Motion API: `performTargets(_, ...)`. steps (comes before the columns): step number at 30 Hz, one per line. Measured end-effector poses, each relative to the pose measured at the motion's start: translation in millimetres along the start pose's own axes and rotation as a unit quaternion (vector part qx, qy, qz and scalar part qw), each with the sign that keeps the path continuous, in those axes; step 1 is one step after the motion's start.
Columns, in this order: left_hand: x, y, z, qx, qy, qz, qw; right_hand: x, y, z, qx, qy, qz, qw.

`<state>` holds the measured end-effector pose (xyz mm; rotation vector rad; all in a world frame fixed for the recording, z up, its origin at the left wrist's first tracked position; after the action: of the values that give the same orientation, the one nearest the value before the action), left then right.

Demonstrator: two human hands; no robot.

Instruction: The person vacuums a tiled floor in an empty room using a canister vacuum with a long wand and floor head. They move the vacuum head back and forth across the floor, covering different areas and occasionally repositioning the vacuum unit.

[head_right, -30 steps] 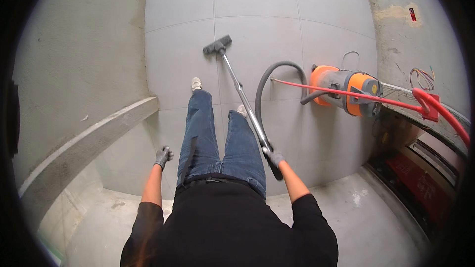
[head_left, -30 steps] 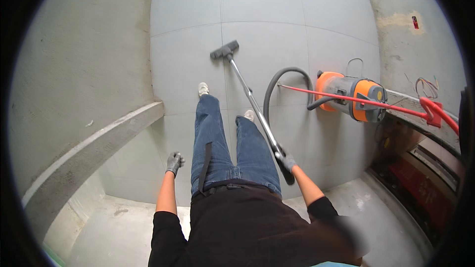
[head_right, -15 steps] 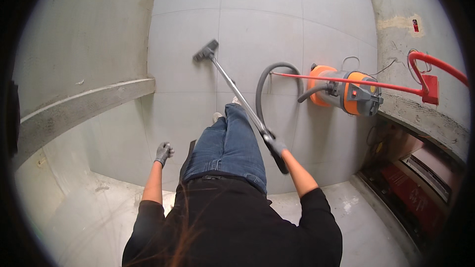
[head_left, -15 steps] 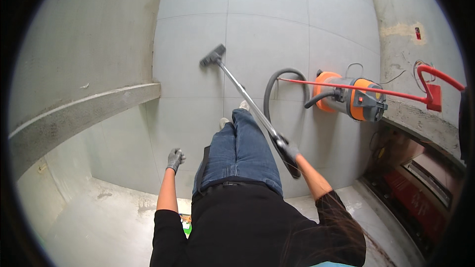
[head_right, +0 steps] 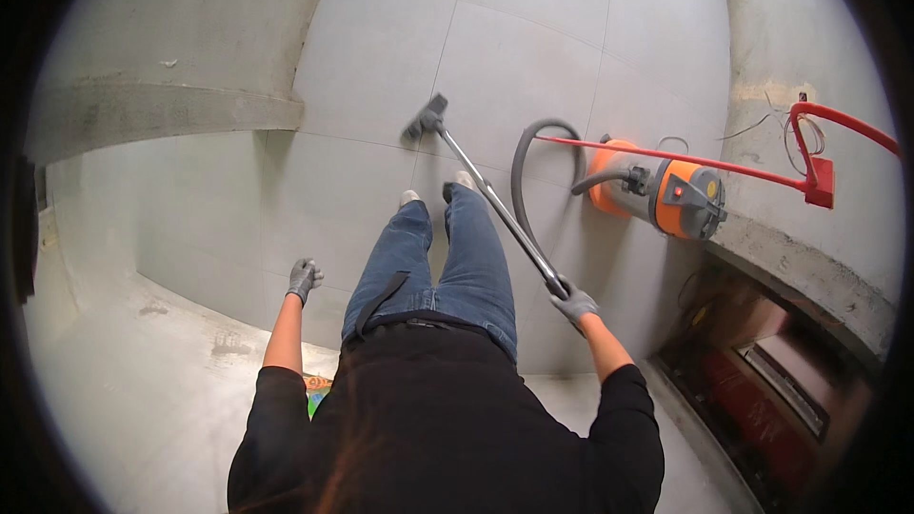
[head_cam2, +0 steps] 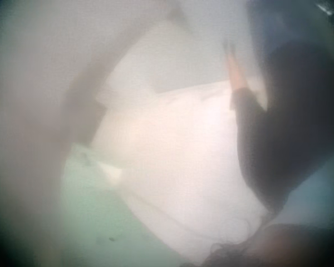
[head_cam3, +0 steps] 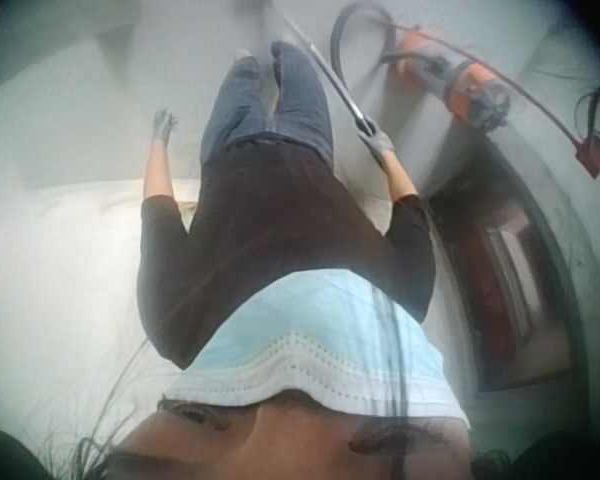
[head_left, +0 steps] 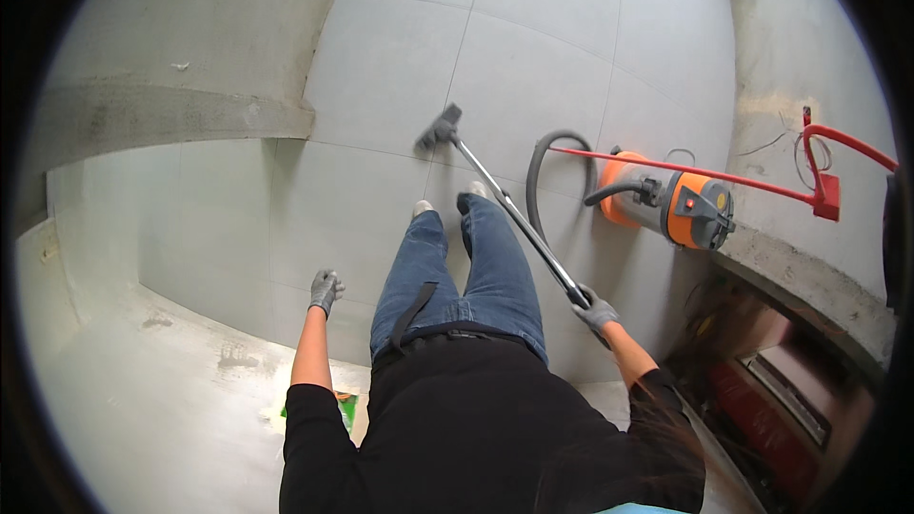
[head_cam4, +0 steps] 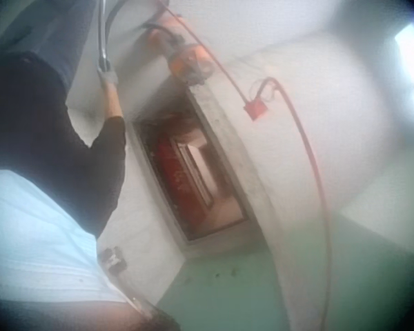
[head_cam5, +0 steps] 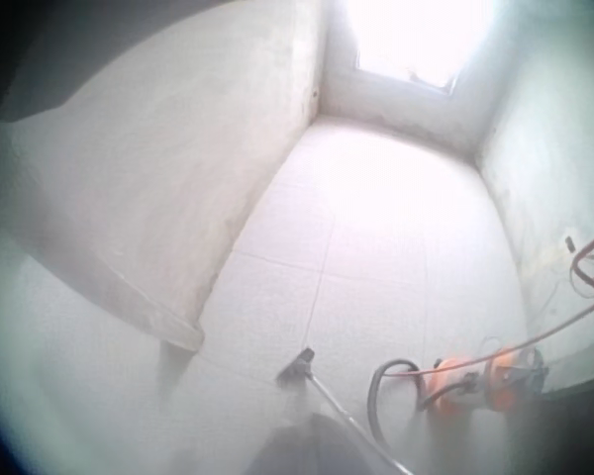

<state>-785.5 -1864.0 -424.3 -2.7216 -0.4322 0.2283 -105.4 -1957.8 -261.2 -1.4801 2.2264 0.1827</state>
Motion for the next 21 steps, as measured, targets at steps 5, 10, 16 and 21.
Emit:
performTargets(5,-19.0,72.0,-35.4,-0.013,-0.034,-0.070,0.997,-64.5,-98.9,12.5,-0.051,-0.076,-0.213,0.973)
performTargets(10,6.1,112.5,-78.7,-0.039,-0.076,-0.074,0.994,-161.2,-58.7,78.6,-0.140,-0.063,-0.278,0.948)
performTargets(16,80.5,125.1,-108.8,0.017,-0.021,-0.146,0.989,-163.2,94.1,129.3,-0.256,-0.069,-0.144,0.953)
performTargets(21,135.8,135.9,-146.9,0.026,-0.048,-0.156,0.986,-168.7,248.4,149.2,-0.296,-0.012,-0.048,0.954)
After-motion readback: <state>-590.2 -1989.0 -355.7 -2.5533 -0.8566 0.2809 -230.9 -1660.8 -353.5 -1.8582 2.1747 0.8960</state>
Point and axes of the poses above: each hand's wrist, its own z-axis towards the middle knuckle, its own x-axis out of the palm, y = z × x, the point moved 2 cm from there along z, towards the middle knuckle, and after that the axes turned 15 degrees about -z, right-handed, at the moved point
